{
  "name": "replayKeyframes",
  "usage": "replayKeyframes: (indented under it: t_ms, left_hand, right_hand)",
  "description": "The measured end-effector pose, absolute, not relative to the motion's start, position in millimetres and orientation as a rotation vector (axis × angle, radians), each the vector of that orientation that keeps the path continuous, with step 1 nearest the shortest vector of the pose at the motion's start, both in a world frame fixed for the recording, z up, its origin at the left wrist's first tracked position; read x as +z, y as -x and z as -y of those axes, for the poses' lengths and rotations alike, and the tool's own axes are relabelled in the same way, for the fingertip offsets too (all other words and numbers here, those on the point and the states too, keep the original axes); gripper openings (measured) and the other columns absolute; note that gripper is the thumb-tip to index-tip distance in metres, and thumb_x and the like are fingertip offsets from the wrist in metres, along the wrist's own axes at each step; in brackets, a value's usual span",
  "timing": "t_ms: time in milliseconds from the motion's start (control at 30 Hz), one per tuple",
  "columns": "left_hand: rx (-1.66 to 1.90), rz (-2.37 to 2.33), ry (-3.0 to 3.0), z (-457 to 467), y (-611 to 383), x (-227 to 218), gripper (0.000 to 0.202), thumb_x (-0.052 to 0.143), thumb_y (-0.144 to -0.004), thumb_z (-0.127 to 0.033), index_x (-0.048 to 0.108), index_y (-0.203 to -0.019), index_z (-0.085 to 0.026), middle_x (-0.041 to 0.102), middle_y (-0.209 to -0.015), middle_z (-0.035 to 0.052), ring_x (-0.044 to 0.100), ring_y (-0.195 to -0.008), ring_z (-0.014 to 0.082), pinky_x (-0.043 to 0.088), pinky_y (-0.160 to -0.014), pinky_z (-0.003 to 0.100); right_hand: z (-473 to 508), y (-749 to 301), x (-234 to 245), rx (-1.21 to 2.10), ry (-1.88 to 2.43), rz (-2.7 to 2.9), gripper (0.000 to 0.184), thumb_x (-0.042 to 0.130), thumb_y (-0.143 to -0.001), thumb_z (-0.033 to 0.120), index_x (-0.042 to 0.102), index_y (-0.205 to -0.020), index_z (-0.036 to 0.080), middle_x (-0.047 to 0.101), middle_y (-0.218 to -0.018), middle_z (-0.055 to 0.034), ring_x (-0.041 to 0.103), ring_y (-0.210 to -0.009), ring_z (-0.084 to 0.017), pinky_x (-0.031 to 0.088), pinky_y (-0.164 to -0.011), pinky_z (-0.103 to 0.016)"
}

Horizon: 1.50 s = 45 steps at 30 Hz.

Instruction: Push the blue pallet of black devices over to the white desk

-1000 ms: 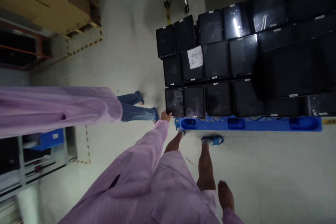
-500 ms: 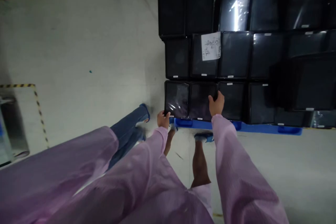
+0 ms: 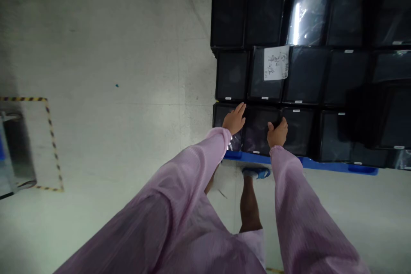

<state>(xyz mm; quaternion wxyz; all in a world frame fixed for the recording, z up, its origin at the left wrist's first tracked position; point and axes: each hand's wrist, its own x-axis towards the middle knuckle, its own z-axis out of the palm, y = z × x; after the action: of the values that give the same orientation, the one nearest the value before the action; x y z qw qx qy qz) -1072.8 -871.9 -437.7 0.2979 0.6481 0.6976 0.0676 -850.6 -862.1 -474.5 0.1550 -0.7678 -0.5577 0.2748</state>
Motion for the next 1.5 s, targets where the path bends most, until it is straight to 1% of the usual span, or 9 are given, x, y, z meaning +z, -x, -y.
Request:
replayKeyframes:
  t_ms: [167,400,633,733,900,1133,1300,1400,1500]
  left_hand:
    - [-0.073,-1.939,-1.671,840,1066,-428,0.048,0.046,-0.102,-0.033,0.057,-0.147,-0.024,0.042,-0.163,0.0089,0.067,-0.114,0.0280,0.057,-0.098,0.044]
    - [-0.185,-1.951,-1.606,835,1074,-422,0.040,0.052,-0.099,-0.034,0.059,-0.138,-0.029,0.042,-0.155,0.0101,0.069,-0.110,0.0278,0.057,-0.093,0.046]
    - [-0.171,-1.997,-1.642,835,1074,-435,0.038,0.051,-0.100,-0.031,0.061,-0.135,-0.025,0.044,-0.152,0.0134,0.069,-0.111,0.0307,0.057,-0.094,0.046]
    - [-0.075,-1.956,-1.652,838,1080,-440,0.044,0.051,-0.100,-0.029,0.057,-0.143,-0.022,0.043,-0.156,0.0148,0.068,-0.116,0.0315,0.057,-0.099,0.047]
    - [0.314,-1.917,-1.612,877,1102,-436,0.052,0.051,-0.101,-0.027,0.046,-0.152,-0.016,0.039,-0.162,0.0164,0.059,-0.132,0.0258,0.053,-0.109,0.038]
    - [0.374,-2.053,-1.273,1023,1115,-432,0.037,0.048,-0.101,-0.024,0.054,-0.137,-0.018,0.060,-0.140,0.0136,0.068,-0.097,0.0175,0.058,-0.096,0.035]
    - [0.312,-2.082,-1.081,1103,1100,-432,0.035,0.053,-0.098,-0.025,0.058,-0.133,-0.022,0.068,-0.129,0.0095,0.069,-0.093,0.0191,0.058,-0.093,0.037]
    - [0.331,-2.065,-1.123,1084,1095,-439,0.034,0.052,-0.098,-0.022,0.060,-0.131,-0.021,0.068,-0.127,0.0096,0.070,-0.097,0.0192,0.058,-0.095,0.037]
    - [0.346,-2.024,-1.272,1011,1094,-445,0.033,0.050,-0.097,-0.017,0.061,-0.129,-0.018,0.068,-0.125,0.0112,0.068,-0.101,0.0188,0.056,-0.098,0.036]
  right_hand:
    - [882,842,-477,0.856,2.169,1.555,0.064,0.057,-0.091,0.039,0.045,-0.146,0.009,0.056,-0.140,-0.0255,0.050,-0.134,-0.036,0.042,-0.114,-0.054]
    - [919,820,-478,0.990,2.063,1.423,0.063,0.057,-0.088,0.047,0.052,-0.138,0.009,0.063,-0.124,-0.0207,0.065,-0.101,-0.027,0.053,-0.100,-0.049]
    - [925,818,-473,1.020,2.041,1.389,0.062,0.055,-0.087,0.047,0.057,-0.134,0.007,0.064,-0.120,-0.0214,0.065,-0.094,-0.026,0.054,-0.096,-0.048]
    - [916,822,-478,0.999,2.029,1.445,0.059,0.055,-0.089,0.044,0.055,-0.137,0.010,0.063,-0.124,-0.0202,0.063,-0.102,-0.028,0.052,-0.100,-0.050]
    - [879,843,-488,0.892,1.983,1.603,0.063,0.062,-0.088,0.040,0.048,-0.143,0.013,0.054,-0.141,-0.0227,0.049,-0.132,-0.034,0.042,-0.114,-0.054]
    - [867,865,-488,0.794,2.047,1.573,0.060,0.060,-0.090,0.035,0.046,-0.143,0.011,0.050,-0.143,-0.0238,0.046,-0.134,-0.036,0.038,-0.117,-0.053]
    - [865,866,-486,0.811,2.079,1.539,0.060,0.060,-0.088,0.037,0.048,-0.142,0.013,0.049,-0.143,-0.0234,0.048,-0.132,-0.036,0.041,-0.113,-0.054]
    - [865,863,-477,0.836,2.126,1.573,0.066,0.061,-0.086,0.035,0.044,-0.144,0.010,0.049,-0.144,-0.0261,0.049,-0.132,-0.038,0.040,-0.113,-0.055]
    - [887,852,-466,0.771,2.160,1.625,0.065,0.058,-0.087,0.035,0.046,-0.143,0.004,0.051,-0.142,-0.0292,0.050,-0.131,-0.038,0.038,-0.114,-0.056]
